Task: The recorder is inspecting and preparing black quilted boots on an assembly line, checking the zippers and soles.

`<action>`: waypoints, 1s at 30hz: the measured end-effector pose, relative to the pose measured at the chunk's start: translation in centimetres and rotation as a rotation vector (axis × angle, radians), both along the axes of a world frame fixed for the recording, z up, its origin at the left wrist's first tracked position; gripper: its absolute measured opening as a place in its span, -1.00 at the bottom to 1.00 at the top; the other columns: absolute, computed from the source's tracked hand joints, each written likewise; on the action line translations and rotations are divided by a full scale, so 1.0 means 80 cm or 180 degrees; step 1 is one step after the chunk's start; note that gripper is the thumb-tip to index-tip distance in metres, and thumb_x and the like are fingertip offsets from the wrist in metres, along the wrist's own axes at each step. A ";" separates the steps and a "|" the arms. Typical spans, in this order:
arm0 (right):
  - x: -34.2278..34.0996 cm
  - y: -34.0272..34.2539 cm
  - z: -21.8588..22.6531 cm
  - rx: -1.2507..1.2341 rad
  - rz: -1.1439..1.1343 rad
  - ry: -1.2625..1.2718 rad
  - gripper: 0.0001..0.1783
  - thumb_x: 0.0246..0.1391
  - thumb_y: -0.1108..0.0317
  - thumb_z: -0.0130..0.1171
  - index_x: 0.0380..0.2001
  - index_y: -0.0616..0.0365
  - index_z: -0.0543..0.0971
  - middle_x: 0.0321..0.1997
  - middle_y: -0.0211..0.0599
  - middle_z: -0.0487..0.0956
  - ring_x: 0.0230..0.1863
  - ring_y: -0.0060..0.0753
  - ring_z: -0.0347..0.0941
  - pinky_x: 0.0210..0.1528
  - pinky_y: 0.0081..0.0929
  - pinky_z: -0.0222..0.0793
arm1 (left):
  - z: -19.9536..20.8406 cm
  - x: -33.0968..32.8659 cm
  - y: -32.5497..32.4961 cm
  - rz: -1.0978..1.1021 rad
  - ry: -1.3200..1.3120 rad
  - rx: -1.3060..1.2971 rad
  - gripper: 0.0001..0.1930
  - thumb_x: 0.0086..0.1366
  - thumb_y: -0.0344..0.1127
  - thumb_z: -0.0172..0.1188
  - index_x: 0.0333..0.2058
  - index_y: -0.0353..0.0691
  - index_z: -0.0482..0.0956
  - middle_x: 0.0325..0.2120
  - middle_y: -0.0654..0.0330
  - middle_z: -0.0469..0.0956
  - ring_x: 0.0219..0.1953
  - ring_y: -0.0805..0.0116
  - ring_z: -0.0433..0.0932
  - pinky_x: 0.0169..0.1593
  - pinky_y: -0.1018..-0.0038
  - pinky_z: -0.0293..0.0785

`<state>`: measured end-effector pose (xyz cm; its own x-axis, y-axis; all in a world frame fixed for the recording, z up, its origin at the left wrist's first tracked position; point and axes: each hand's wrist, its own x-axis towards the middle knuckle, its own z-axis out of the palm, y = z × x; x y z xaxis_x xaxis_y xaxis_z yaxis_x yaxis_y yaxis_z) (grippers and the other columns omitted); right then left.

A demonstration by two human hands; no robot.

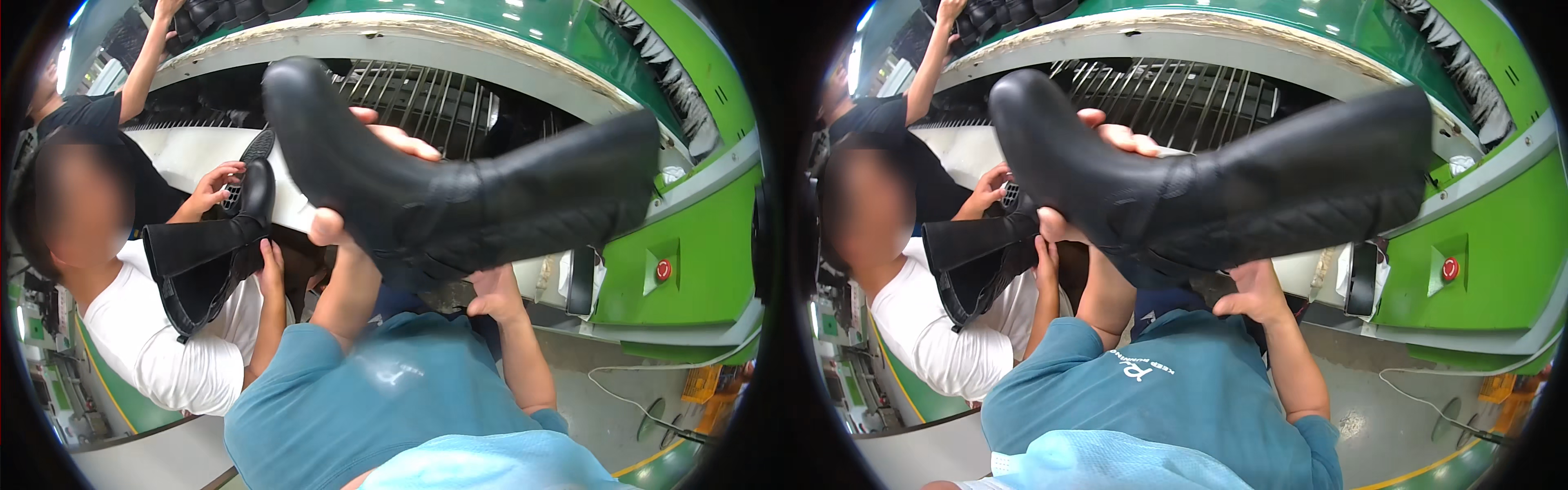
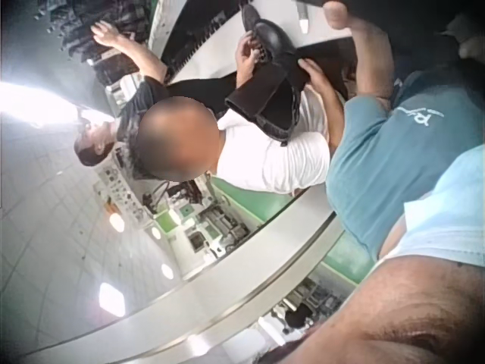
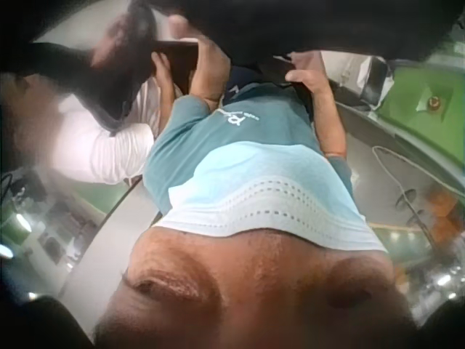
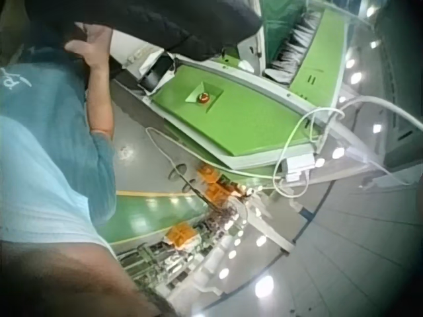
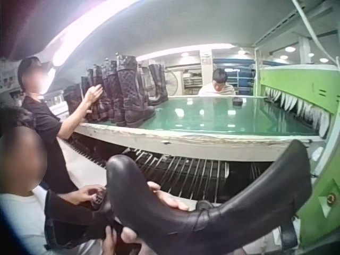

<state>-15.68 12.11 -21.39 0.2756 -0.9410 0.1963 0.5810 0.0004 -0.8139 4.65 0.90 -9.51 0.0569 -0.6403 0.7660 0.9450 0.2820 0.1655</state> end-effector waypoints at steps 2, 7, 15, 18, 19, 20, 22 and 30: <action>-0.012 0.014 0.003 -0.0446 -0.0243 0.0410 0.41 -0.29 0.19 0.89 0.58 0.24 0.23 0.56 -0.15 0.38 0.53 -0.11 0.37 0.56 -0.06 0.33 | -0.012 -0.043 -0.007 -0.0464 -0.0136 -0.0171 0.27 0.08 0.40 0.59 0.45 -0.40 0.13 0.07 -0.19 0.58 0.09 -0.19 0.71 0.14 -0.01 0.78; -0.026 0.034 0.003 -0.0485 -0.1769 0.0988 0.05 -0.04 0.20 0.75 0.45 0.30 0.43 0.42 -0.13 0.54 0.40 -0.12 0.49 0.48 -0.14 0.39 | 0.015 -0.079 -0.002 0.0032 -0.1443 0.0510 0.14 0.21 0.14 0.58 0.54 -0.33 0.14 0.27 -0.12 0.48 0.22 -0.05 0.65 0.21 0.07 0.71; -0.031 0.048 -0.032 -0.1350 -0.3518 0.3534 0.18 -0.01 0.37 0.69 0.56 0.24 0.17 0.43 0.19 0.43 0.37 0.17 0.43 0.38 0.02 0.40 | -0.025 -0.141 -0.042 0.0282 -0.2266 0.0739 -0.36 0.34 -0.37 0.53 0.33 -0.31 0.47 0.07 -0.03 0.73 0.14 0.19 0.74 0.21 0.26 0.68; -0.025 0.055 -0.060 -0.1552 -0.3777 0.3632 0.24 -0.03 0.33 0.73 0.57 0.22 0.12 0.42 0.22 0.42 0.35 0.22 0.44 0.36 0.07 0.39 | -0.049 -0.151 -0.039 0.0232 -0.2513 0.0831 -0.48 0.35 -0.39 0.53 0.21 -0.34 0.54 0.06 -0.05 0.74 0.10 0.17 0.77 0.18 0.26 0.71; -0.026 0.060 -0.069 -0.1505 -0.3740 0.3781 0.22 -0.03 0.32 0.74 0.55 0.22 0.15 0.42 0.25 0.42 0.36 0.21 0.43 0.32 0.04 0.43 | -0.055 -0.155 -0.038 0.0241 -0.2549 0.0898 -0.51 0.34 -0.40 0.54 0.17 -0.34 0.56 0.04 -0.05 0.75 0.09 0.17 0.78 0.16 0.26 0.72; -0.025 0.064 -0.072 -0.1424 -0.3684 0.3895 0.21 -0.03 0.32 0.74 0.55 0.22 0.16 0.42 0.25 0.42 0.36 0.20 0.44 0.31 0.03 0.44 | -0.064 -0.156 -0.038 0.0253 -0.2565 0.0888 -0.51 0.33 -0.41 0.54 0.17 -0.34 0.56 0.03 -0.05 0.75 0.09 0.17 0.78 0.16 0.26 0.72; -0.021 0.072 -0.077 -0.1273 -0.3552 0.4103 0.20 -0.04 0.34 0.74 0.53 0.23 0.17 0.42 0.25 0.42 0.34 0.19 0.46 0.30 0.00 0.47 | -0.080 -0.156 -0.037 0.0299 -0.2599 0.0868 -0.50 0.32 -0.41 0.54 0.17 -0.35 0.56 0.01 -0.03 0.76 0.09 0.16 0.78 0.16 0.26 0.72; -0.047 0.093 -0.130 -0.1466 -0.3338 0.3483 -0.05 0.09 0.39 0.61 0.45 0.35 0.31 0.48 0.20 0.39 0.44 0.17 0.41 0.45 -0.04 0.38 | -0.058 -0.158 -0.019 0.0371 -0.2593 0.0338 -0.49 0.29 -0.45 0.54 0.18 -0.29 0.58 -0.03 -0.02 0.77 0.07 0.18 0.77 0.19 0.24 0.69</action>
